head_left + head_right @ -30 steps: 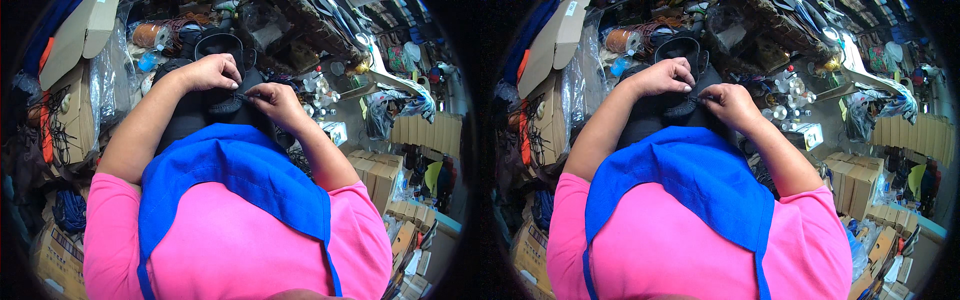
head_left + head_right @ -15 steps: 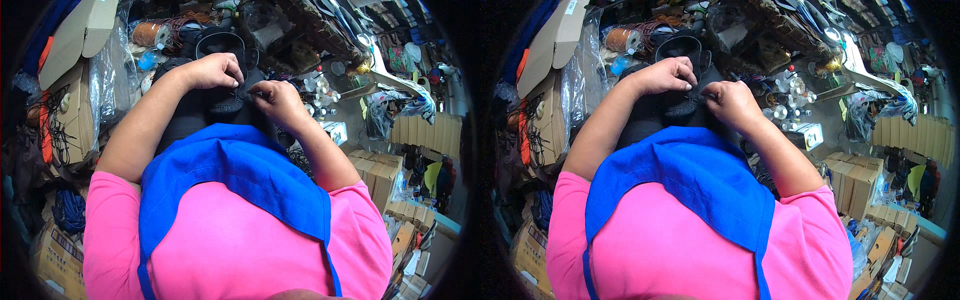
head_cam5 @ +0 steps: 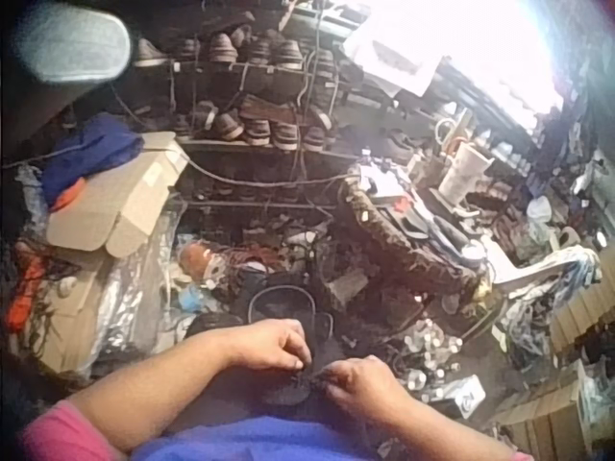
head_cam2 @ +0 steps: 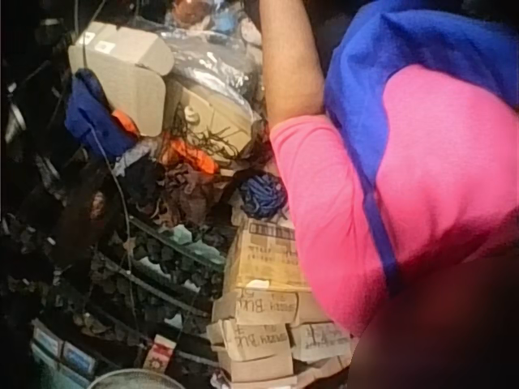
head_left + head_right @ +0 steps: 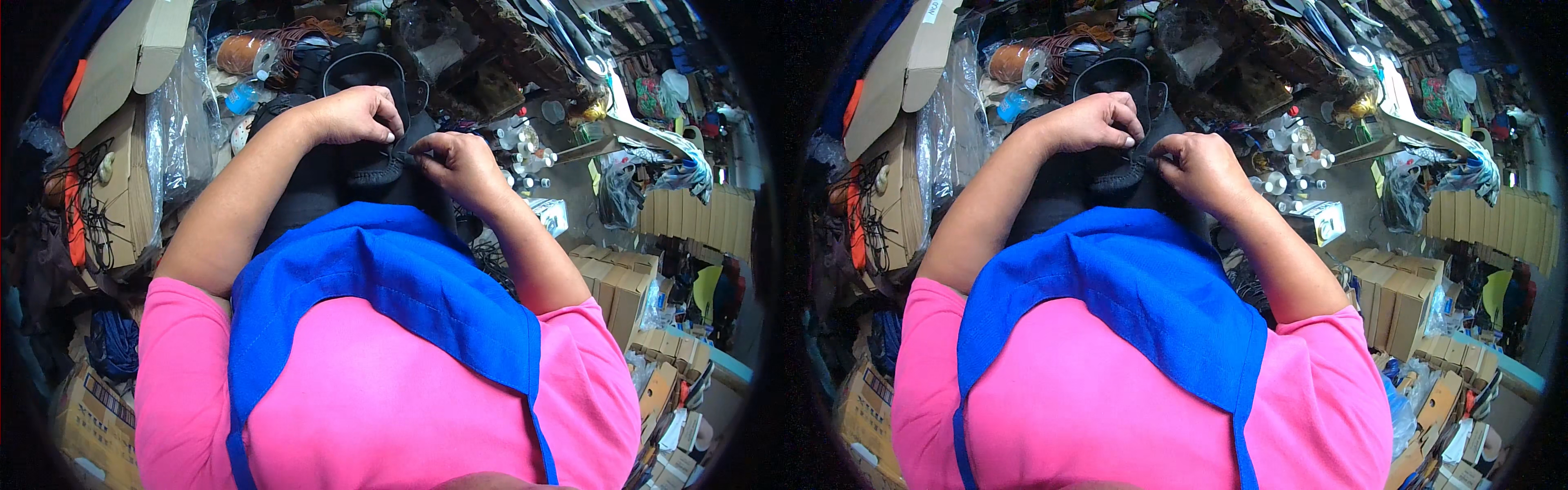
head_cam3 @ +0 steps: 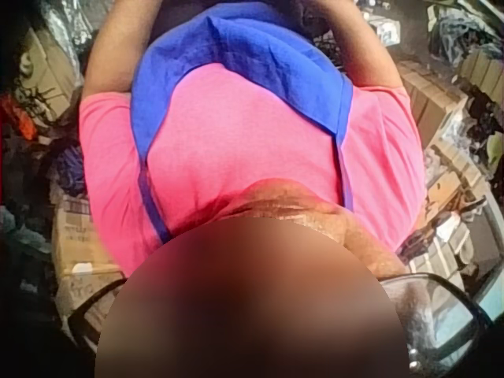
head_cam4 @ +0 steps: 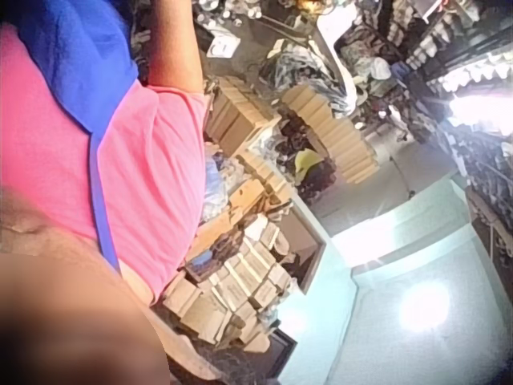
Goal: Manually stitching or repairing a black shoe in a workshop.
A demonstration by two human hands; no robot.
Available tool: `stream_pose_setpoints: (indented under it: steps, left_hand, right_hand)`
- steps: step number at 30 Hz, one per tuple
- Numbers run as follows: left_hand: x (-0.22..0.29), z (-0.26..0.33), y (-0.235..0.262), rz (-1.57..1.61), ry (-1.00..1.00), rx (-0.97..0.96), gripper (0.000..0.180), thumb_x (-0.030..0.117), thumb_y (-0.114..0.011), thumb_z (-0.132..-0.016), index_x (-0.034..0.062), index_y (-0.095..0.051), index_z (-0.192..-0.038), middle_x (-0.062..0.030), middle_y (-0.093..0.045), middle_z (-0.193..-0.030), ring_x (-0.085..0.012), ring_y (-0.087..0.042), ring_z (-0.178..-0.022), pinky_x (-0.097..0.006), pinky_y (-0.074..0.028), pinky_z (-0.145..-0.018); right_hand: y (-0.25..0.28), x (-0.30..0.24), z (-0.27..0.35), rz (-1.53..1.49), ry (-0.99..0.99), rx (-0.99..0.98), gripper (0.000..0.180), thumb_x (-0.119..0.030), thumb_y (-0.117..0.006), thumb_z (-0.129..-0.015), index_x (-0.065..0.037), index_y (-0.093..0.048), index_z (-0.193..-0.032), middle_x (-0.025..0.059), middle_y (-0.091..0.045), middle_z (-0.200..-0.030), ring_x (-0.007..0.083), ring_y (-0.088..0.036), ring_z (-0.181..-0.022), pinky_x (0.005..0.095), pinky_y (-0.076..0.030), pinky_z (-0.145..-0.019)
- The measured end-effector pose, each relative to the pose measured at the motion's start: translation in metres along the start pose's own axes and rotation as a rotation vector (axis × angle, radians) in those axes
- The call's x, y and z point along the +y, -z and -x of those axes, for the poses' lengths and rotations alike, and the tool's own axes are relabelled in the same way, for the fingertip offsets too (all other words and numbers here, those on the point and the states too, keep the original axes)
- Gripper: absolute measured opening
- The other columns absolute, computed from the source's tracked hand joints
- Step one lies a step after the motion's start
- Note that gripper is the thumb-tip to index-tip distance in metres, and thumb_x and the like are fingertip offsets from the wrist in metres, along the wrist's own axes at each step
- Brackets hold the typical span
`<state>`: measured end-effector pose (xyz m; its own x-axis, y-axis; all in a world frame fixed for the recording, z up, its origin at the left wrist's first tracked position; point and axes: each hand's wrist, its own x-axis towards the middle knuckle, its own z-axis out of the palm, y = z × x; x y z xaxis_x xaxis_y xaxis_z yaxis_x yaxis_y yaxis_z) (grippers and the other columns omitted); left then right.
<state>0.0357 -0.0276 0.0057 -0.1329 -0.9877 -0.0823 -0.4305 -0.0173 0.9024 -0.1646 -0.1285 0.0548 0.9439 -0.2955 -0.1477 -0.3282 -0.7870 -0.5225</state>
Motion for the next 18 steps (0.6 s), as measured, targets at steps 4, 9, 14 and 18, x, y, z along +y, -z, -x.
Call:
stream_pose_setpoints:
  steps: [4, 9, 14, 18]
  left_hand:
    - [0.001, -0.001, 0.001, -0.002, 0.016, -0.013, 0.019, 0.014, -0.068, -0.076, 0.0046, -0.071, -0.093, -0.006, -0.054, -0.093, -0.0203, -0.055, -0.093, -0.031, -0.043, -0.086]
    - [0.0, -0.001, 0.002, -0.012, 0.02, -0.015, 0.019, 0.014, -0.068, -0.076, 0.0051, -0.071, -0.093, -0.0059, -0.054, -0.092, -0.0204, -0.055, -0.094, -0.031, -0.043, -0.087]
    - [0.0, -0.001, 0.002, -0.024, 0.03, -0.01, 0.018, 0.014, -0.068, -0.075, 0.0056, -0.071, -0.092, -0.0062, -0.054, -0.093, -0.0209, -0.054, -0.094, -0.031, -0.043, -0.087]
    - [0.002, -0.003, 0.001, -0.058, 0.032, -0.011, 0.018, 0.013, -0.069, -0.075, 0.0056, -0.071, -0.091, -0.0064, -0.053, -0.093, -0.0211, -0.055, -0.094, -0.031, -0.043, -0.088]
  right_hand:
    - [-0.004, -0.003, -0.001, -0.033, -0.039, -0.019, 0.017, -0.009, -0.064, -0.08, -0.003, -0.068, -0.096, 0.0153, -0.068, -0.086, 0.0221, -0.067, -0.079, 0.0315, -0.051, -0.071]
    - [-0.01, 0.017, -0.004, -0.38, -0.094, -0.046, 0.018, -0.008, -0.065, -0.078, -0.004, -0.069, -0.095, 0.0139, -0.068, -0.083, 0.0204, -0.066, -0.077, 0.0312, -0.051, -0.071]
    - [-0.003, 0.011, -0.012, -0.208, 0.026, -0.04, 0.018, -0.01, -0.066, -0.076, -0.008, -0.07, -0.094, 0.0144, -0.068, -0.084, 0.0245, -0.068, -0.078, 0.0343, -0.052, -0.072]
    - [-0.003, 0.005, -0.016, 0.129, 0.208, -0.024, 0.018, -0.009, -0.068, -0.075, -0.008, -0.069, -0.093, 0.0118, -0.067, -0.082, 0.0212, -0.067, -0.077, 0.0325, -0.05, -0.073]
